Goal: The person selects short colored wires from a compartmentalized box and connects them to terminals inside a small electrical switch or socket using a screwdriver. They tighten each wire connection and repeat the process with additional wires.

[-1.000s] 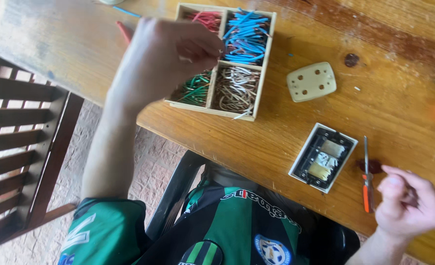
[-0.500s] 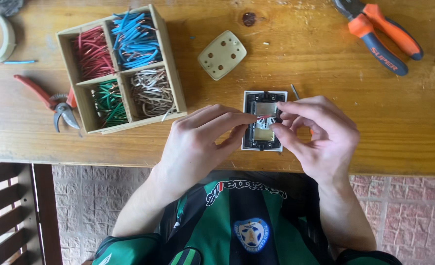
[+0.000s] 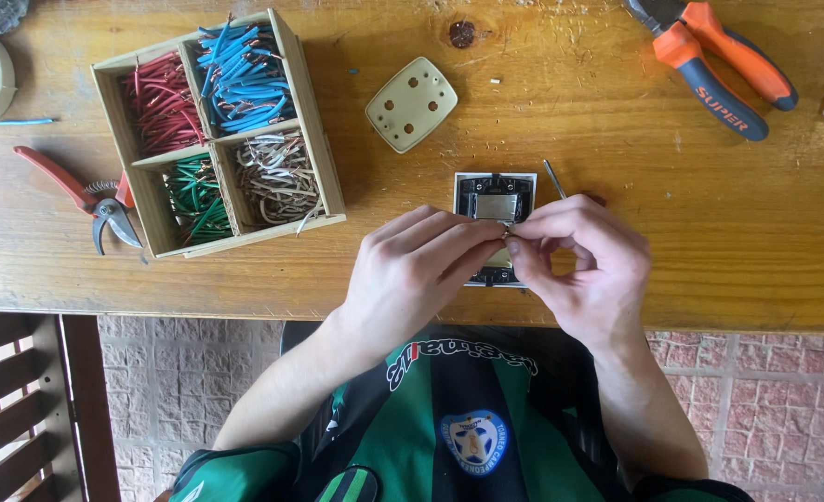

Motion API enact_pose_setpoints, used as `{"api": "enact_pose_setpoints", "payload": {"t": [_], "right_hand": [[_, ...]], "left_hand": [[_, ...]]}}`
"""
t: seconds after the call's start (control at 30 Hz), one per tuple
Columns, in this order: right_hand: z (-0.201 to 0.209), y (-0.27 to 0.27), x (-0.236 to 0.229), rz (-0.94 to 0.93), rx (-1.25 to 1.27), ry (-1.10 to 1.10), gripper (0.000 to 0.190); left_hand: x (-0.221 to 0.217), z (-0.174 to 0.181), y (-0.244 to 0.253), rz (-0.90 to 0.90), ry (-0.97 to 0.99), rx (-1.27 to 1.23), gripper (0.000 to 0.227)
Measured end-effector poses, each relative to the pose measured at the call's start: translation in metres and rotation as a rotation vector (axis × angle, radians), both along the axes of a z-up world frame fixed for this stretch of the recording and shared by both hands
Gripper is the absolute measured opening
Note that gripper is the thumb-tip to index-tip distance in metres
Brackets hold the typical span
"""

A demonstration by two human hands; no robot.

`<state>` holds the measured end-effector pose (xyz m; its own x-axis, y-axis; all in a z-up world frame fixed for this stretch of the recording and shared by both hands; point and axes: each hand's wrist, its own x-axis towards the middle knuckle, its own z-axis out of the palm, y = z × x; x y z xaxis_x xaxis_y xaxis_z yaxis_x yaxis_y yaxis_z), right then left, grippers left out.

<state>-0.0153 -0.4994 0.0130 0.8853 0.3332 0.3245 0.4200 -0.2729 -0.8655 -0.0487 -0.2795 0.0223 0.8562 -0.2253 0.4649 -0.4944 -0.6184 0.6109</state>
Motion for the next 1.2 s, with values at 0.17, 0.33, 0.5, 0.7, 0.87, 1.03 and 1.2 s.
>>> {"api": "enact_pose_setpoints", "payload": {"t": [0.17, 0.33, 0.5, 0.7, 0.87, 1.03, 1.2], "right_hand": [[0.001, 0.000, 0.003, 0.028, -0.011, -0.006, 0.007], [-0.014, -0.006, 0.012, 0.058, -0.204, -0.526, 0.005], [-0.019, -0.011, 0.020, 0.077, -0.217, -0.672, 0.013], [-0.016, -0.010, 0.019, 0.114, -0.214, -0.626, 0.011], [-0.011, -0.007, 0.019, 0.070, -0.134, -0.387, 0.007], [-0.003, -0.003, 0.018, 0.064, -0.109, -0.417, 0.016], [0.000, -0.005, 0.019, 0.077, -0.080, -0.412, 0.017]], "left_hand": [[0.001, -0.003, -0.001, 0.002, -0.016, 0.018, 0.013], [0.007, 0.004, 0.001, -0.069, 0.168, -0.044, 0.012], [0.021, 0.012, 0.010, -0.172, 0.498, -0.356, 0.015], [0.022, 0.001, 0.016, -0.261, 0.569, -0.397, 0.018], [0.018, -0.015, 0.021, -0.042, -0.089, -0.046, 0.029], [0.020, -0.001, 0.031, -0.020, -0.420, 0.177, 0.005], [0.021, -0.012, 0.026, -0.110, -0.154, -0.034, 0.013]]}}
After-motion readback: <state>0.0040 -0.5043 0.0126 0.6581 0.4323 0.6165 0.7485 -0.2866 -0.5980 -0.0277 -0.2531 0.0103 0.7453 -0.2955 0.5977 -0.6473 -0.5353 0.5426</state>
